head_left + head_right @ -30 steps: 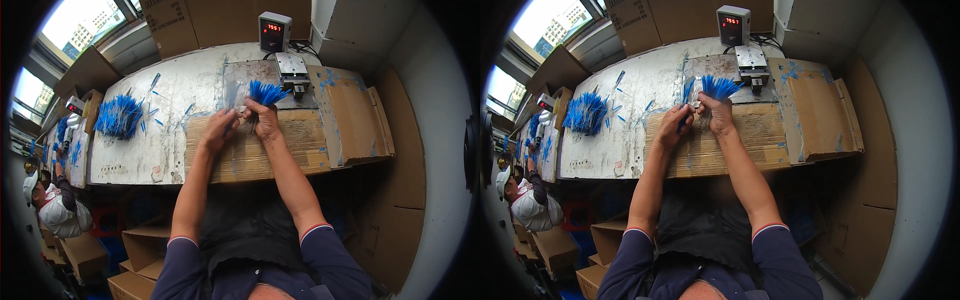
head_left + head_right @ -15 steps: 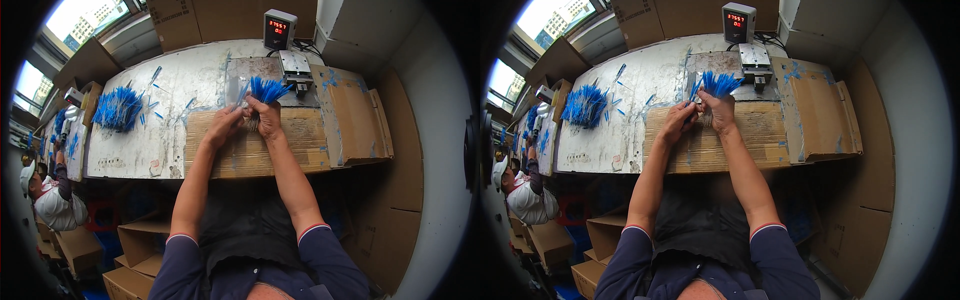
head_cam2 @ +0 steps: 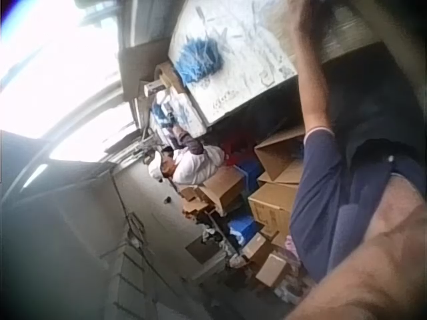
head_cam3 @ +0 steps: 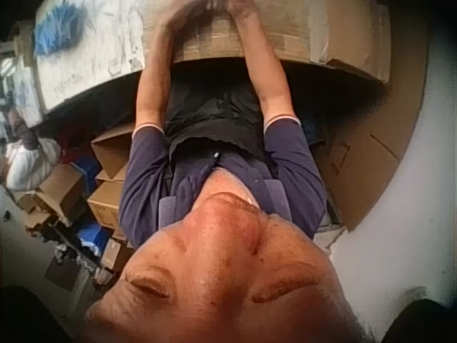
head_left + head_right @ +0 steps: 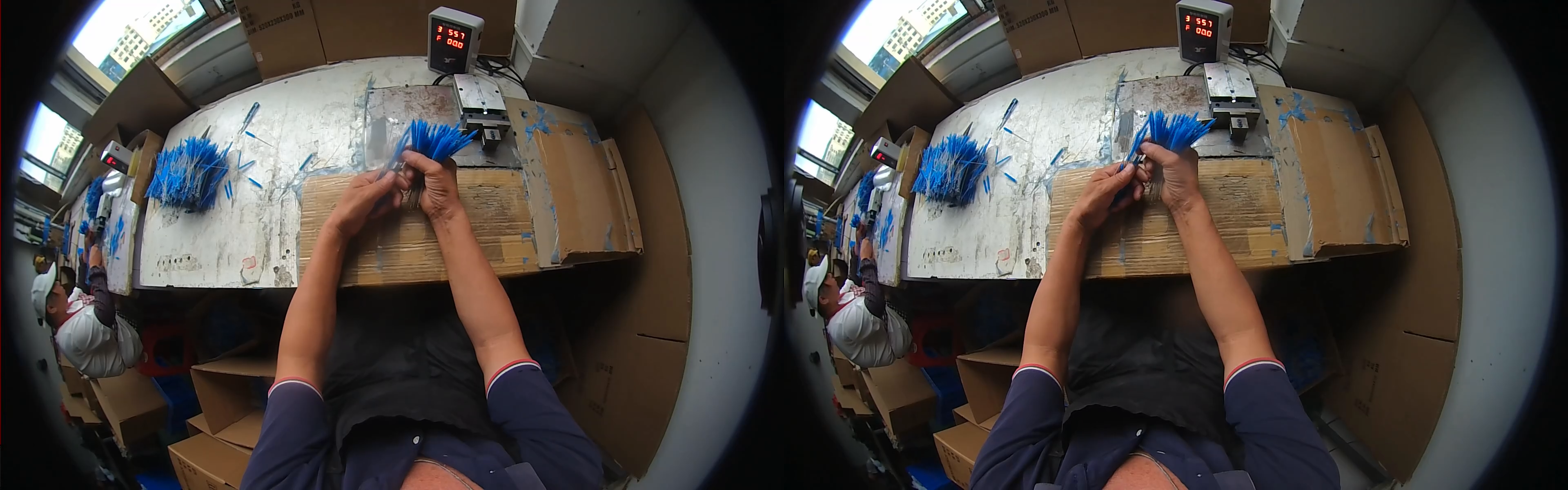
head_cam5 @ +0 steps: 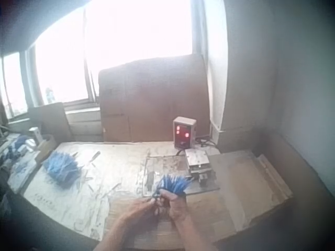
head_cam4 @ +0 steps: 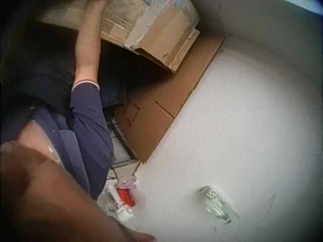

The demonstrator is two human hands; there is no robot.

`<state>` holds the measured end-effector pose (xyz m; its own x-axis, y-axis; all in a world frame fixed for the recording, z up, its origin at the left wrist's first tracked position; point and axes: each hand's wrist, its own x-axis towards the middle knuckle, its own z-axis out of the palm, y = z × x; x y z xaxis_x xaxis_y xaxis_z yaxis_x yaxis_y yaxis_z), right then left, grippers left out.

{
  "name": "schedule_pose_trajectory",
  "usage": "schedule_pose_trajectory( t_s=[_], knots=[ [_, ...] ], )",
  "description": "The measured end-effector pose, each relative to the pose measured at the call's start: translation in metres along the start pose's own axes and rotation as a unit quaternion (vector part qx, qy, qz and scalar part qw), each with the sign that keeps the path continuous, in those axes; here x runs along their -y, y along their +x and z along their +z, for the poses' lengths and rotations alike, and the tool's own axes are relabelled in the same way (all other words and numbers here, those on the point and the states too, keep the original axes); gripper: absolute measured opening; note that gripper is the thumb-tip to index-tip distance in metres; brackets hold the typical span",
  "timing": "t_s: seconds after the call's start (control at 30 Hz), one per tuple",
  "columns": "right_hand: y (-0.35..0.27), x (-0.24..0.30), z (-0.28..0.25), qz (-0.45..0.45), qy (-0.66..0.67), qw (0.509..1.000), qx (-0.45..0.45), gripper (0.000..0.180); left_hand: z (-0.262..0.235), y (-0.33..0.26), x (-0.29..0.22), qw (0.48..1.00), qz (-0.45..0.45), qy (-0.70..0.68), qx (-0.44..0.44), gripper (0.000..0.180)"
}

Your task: Assembling small blue plastic components at a factory workbench.

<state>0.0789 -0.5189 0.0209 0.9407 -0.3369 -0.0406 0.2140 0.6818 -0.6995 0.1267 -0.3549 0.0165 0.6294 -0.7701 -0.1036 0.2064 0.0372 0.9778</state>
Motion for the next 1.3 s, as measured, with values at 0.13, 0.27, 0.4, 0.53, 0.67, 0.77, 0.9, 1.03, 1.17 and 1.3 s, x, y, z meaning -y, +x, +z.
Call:
schedule_pose_trajectory(
  t_s=[0.13,0.27,0.4,0.53,0.67,0.77,0.9,1.03,1.17,1.3],
  knots=[
    [0.003,-0.004,-0.002,-0.01,-0.021,0.999,-0.027,0.012,0.007,-0.002,0.0,0.998,0.004,-0.022,-0.06,0.031],
    [0.005,-0.008,-0.006,-0.026,-0.021,0.999,-0.042,0.011,0.014,-0.002,0.004,0.991,0.021,-0.002,-0.132,0.026],
    [0.004,-0.007,-0.003,-0.049,-0.028,0.996,-0.068,0.013,0.016,0.0,0.007,0.988,0.037,0.014,-0.147,0.024],
    [0.003,-0.006,-0.001,-0.056,-0.033,0.995,-0.076,0.011,0.014,-0.001,0.008,0.99,0.048,0.039,-0.13,0.025],
    [0.005,-0.003,-0.005,-0.096,-0.005,0.99,-0.101,0.012,0.011,0.0,0.008,0.992,0.026,0.053,-0.114,0.026],
    [0.011,-0.002,-0.015,-0.13,0.025,0.984,-0.119,0.012,0.012,0.0,0.008,0.992,0.017,0.035,-0.121,0.026],
    [0.014,-0.001,-0.019,-0.114,0.044,0.987,-0.1,0.014,0.01,-0.003,0.008,0.992,0.039,-0.017,-0.122,0.025],
    [0.015,0.001,-0.016,-0.102,0.035,0.987,-0.119,0.011,0.01,-0.003,0.006,0.99,0.052,-0.008,-0.13,0.026],
    [0.016,0.001,-0.018,-0.155,0.032,0.976,-0.148,0.01,0.008,-0.003,0.003,0.993,0.013,0.023,-0.111,0.024],
    [0.019,0.002,-0.021,-0.168,0.025,0.965,-0.199,0.011,-0.002,-0.009,0.003,0.99,-0.016,0.036,-0.135,0.021]
  ],
)
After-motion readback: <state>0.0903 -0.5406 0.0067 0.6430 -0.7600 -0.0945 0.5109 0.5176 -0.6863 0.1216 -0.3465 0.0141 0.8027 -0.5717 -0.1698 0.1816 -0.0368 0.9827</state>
